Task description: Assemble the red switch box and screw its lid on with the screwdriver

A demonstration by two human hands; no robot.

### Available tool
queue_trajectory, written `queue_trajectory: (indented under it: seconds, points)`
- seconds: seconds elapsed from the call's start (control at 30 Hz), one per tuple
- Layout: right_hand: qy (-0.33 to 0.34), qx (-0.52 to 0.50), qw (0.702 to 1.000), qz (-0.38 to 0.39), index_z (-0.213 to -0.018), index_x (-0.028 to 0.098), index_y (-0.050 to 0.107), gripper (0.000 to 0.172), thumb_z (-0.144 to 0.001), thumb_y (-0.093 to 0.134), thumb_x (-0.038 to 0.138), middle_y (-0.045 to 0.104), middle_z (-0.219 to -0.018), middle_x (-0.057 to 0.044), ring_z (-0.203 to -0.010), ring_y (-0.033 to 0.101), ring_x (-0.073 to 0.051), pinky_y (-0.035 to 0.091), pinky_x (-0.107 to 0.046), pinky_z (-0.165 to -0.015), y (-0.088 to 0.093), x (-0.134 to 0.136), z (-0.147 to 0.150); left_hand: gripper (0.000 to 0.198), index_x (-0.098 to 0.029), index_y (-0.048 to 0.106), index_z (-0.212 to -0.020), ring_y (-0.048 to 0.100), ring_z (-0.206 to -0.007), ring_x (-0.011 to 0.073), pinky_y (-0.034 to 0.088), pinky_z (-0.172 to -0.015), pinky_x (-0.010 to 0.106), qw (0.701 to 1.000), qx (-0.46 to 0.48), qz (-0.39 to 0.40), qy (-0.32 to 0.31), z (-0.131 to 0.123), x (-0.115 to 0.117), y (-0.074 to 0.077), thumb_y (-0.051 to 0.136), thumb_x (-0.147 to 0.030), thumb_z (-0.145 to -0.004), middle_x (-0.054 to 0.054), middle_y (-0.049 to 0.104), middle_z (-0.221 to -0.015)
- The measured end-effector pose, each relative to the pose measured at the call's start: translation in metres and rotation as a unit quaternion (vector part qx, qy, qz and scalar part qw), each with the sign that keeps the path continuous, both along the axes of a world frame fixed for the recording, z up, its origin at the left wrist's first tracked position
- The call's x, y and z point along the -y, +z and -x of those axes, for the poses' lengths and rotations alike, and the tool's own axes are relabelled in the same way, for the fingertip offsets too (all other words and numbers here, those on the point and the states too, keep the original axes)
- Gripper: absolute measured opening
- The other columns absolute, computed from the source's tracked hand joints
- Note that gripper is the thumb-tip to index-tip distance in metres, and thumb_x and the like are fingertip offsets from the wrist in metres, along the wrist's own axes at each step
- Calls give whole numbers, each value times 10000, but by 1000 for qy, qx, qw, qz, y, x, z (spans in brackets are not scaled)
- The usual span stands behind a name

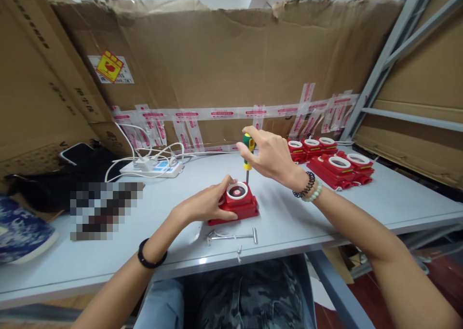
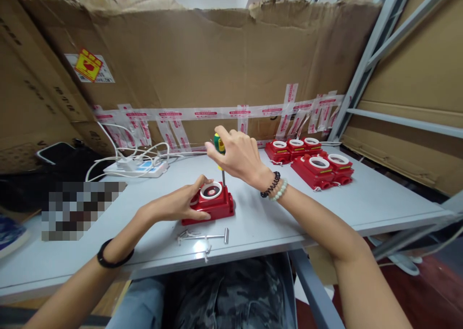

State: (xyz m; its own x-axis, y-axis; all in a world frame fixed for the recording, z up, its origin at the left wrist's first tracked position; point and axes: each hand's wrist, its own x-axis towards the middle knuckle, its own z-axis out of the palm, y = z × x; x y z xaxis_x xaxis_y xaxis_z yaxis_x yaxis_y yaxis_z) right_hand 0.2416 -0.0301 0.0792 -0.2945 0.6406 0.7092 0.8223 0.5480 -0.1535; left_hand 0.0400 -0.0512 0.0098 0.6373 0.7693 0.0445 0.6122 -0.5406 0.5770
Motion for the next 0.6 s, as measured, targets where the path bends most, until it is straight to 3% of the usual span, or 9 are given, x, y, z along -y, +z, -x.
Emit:
queue_trajectory:
  seconds: [0.07,0.13,0.3,0.37,0.43,0.5,0.6]
  points:
    - [69,-19,997,41,-1206,167,546,372,-901,392,314,619,-760,-21,-616,504,-142,323,-251,-595,1,-2,-4,599,-243,380,-1117,558,-1171,316,446,-952,415,1000,6,3,-2,0,0,-1,727,-471,-685,150,465,-1416]
    - [124,-35,990,64,-1185,177,550,345,-907,395,311,597,-708,10,-556,468,-118,327,-240,-583,1,-4,-7,595,-248,375,-1112,555,-1174,316,445,-953,419,1000,6,4,-4,1,0,-1,727,-470,-688,147,467,-1414]
    - [14,1,1000,-14,-892,184,633,363,-863,481,513,558,-625,-8,-576,471,-146,286,-262,-574,1,-1,-5,572,-249,372,-1091,555,-1168,322,449,-944,427,1000,0,2,-5,0,1,1,722,-466,-694,143,471,-1410]
    - [36,10,999,1,-1024,180,631,341,-888,458,441,614,-727,-33,-645,516,-160,312,-265,-604,3,2,-4,565,-245,372,-1085,568,-1147,318,454,-931,418,1000,3,4,-5,-1,2,3,721,-455,-693,143,480,-1402]
    - [113,2,992,51,-1211,185,555,359,-911,419,328,646,-814,-32,-669,537,-146,342,-254,-632,6,3,-3,557,-243,368,-1075,580,-1127,315,460,-915,410,1000,3,7,-2,-2,3,4,719,-448,-693,141,491,-1391]
    - [158,-6,984,81,-1228,191,540,355,-920,409,310,643,-782,-11,-628,528,-128,349,-243,-623,6,3,-2,546,-243,364,-1058,583,-1121,317,463,-904,406,1000,-1,10,-1,-2,3,5,717,-447,-695,144,495,-1386]
    - [65,6,997,44,-1010,188,630,366,-911,428,477,579,-628,-1,-557,486,-136,305,-255,-571,6,1,1,543,-244,358,-1050,578,-1126,319,464,-897,407,1000,-8,7,-1,-2,3,4,718,-448,-698,148,489,-1390]
